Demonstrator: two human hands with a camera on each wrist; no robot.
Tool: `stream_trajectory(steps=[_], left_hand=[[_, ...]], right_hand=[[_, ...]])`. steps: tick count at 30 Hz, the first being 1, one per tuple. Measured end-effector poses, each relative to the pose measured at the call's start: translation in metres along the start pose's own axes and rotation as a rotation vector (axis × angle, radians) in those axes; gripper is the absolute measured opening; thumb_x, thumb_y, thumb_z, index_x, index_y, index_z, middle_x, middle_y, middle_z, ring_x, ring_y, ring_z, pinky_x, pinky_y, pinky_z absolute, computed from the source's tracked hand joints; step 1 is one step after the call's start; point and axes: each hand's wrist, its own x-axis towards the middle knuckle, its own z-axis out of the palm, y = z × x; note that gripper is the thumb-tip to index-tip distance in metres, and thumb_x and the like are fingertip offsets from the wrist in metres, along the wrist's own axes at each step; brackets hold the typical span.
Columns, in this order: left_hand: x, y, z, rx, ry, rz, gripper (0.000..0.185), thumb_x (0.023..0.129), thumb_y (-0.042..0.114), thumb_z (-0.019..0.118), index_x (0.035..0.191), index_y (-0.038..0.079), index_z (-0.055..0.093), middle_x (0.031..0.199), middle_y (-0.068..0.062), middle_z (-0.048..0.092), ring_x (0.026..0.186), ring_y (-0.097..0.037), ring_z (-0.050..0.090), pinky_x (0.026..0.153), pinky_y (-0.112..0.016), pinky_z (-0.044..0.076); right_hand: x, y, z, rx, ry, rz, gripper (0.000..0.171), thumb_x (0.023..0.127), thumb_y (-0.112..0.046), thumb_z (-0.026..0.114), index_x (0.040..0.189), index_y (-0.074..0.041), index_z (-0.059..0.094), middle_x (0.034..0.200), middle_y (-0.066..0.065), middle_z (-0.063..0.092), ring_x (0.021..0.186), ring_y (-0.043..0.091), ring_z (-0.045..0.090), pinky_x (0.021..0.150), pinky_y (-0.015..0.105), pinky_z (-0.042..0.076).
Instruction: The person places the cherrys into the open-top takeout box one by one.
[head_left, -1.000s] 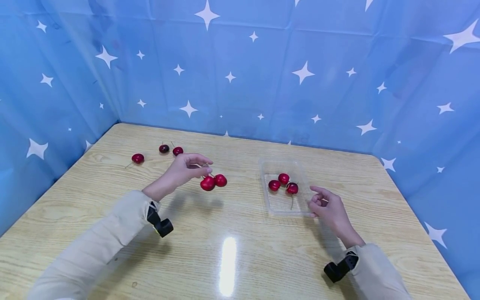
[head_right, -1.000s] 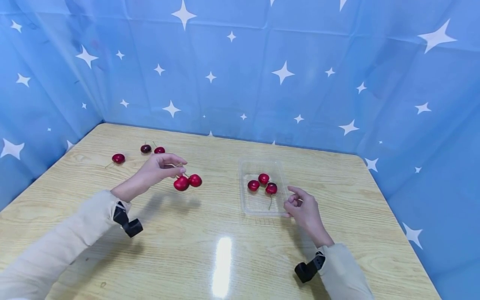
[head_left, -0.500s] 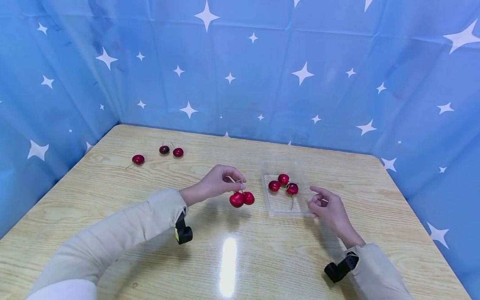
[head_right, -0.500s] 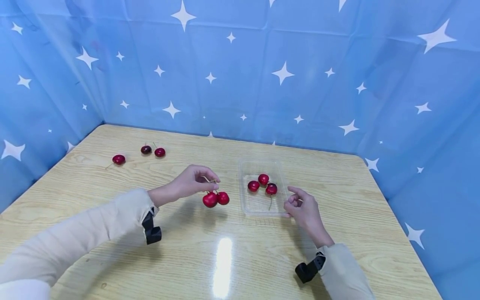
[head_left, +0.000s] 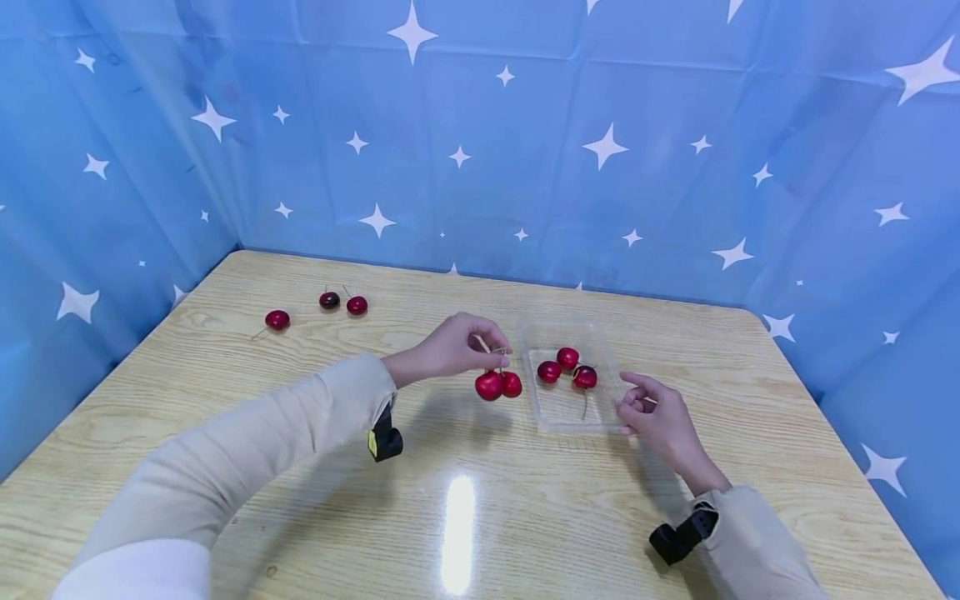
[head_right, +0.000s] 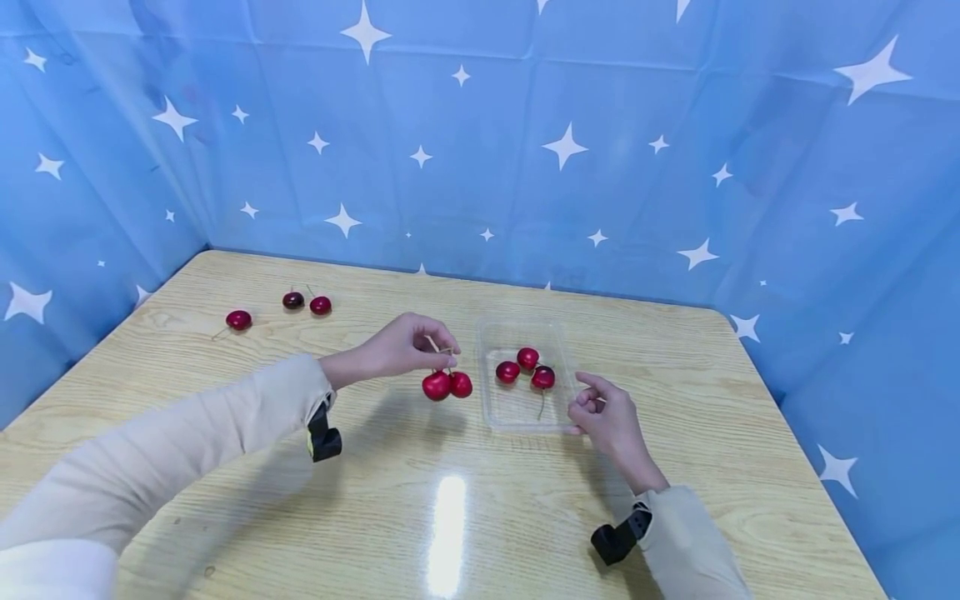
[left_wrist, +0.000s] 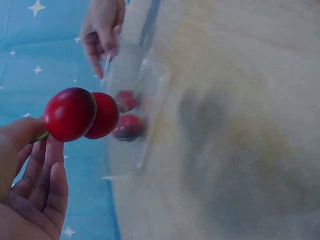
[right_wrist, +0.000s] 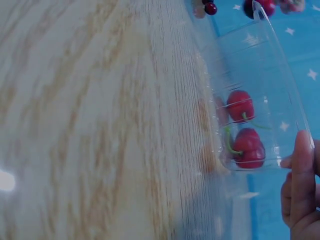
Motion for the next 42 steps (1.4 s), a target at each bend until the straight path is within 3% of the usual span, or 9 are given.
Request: stream_trajectory(steps=[9, 19, 33, 37, 42], left_hand=[[0.032, 0.018, -0.015, 0.107, 0.043, 0.059, 0.011, 0.080, 0.011, 0.066, 0.089, 0.005, 0.066, 0.082, -0.002, 0.061, 0.077, -0.013, 0.057, 0.069, -0.022, 0.047], [0.061, 0.010, -0.001, 0.151, 0.016, 0.064, 0.012, 0.080, 0.014, 0.066, 0.089, 0.006, 0.066, 0.081, -0.001, 0.060, 0.078, -0.014, 0.056, 0.068, -0.020, 0.046], [0.097, 0.023, -0.002, 0.172, 0.057, -0.002, 0.016, 0.082, 0.015, 0.064, 0.095, 0.007, 0.063, 0.085, -0.002, 0.061, 0.081, -0.013, 0.055, 0.068, -0.023, 0.044], [0.104, 0.025, -0.002, 0.198, 0.085, 0.012, 0.015, 0.082, 0.015, 0.064, 0.095, 0.007, 0.064, 0.083, -0.001, 0.061, 0.080, -0.012, 0.054, 0.068, -0.024, 0.044], [0.106, 0.018, 0.005, 0.218, 0.073, 0.014, 0.013, 0.081, 0.013, 0.065, 0.093, 0.008, 0.065, 0.083, -0.002, 0.062, 0.079, -0.013, 0.055, 0.067, -0.023, 0.044]], right_hand=[[0.000, 0.000, 0.000, -0.009, 0.003, -0.001, 0.046, 0.084, 0.001, 0.055, 0.127, 0.009, 0.039, 0.085, 0.015, 0.047, 0.059, 0.007, 0.051, 0.054, 0.026, 0.051], [-0.001, 0.000, 0.000, 0.002, 0.009, 0.003, 0.046, 0.084, 0.000, 0.055, 0.127, 0.008, 0.039, 0.085, 0.015, 0.047, 0.059, 0.008, 0.051, 0.054, 0.026, 0.050], [0.000, 0.001, 0.002, 0.003, 0.008, -0.003, 0.046, 0.084, 0.002, 0.054, 0.127, 0.008, 0.040, 0.086, 0.015, 0.047, 0.059, 0.007, 0.052, 0.054, 0.027, 0.051], [0.001, 0.000, 0.001, 0.002, 0.011, 0.000, 0.046, 0.084, 0.002, 0.055, 0.127, 0.008, 0.040, 0.086, 0.015, 0.048, 0.059, 0.008, 0.052, 0.054, 0.027, 0.051], [0.000, 0.000, 0.001, 0.001, 0.011, 0.007, 0.046, 0.083, 0.003, 0.054, 0.127, 0.008, 0.040, 0.086, 0.015, 0.048, 0.059, 0.007, 0.051, 0.054, 0.026, 0.050]])
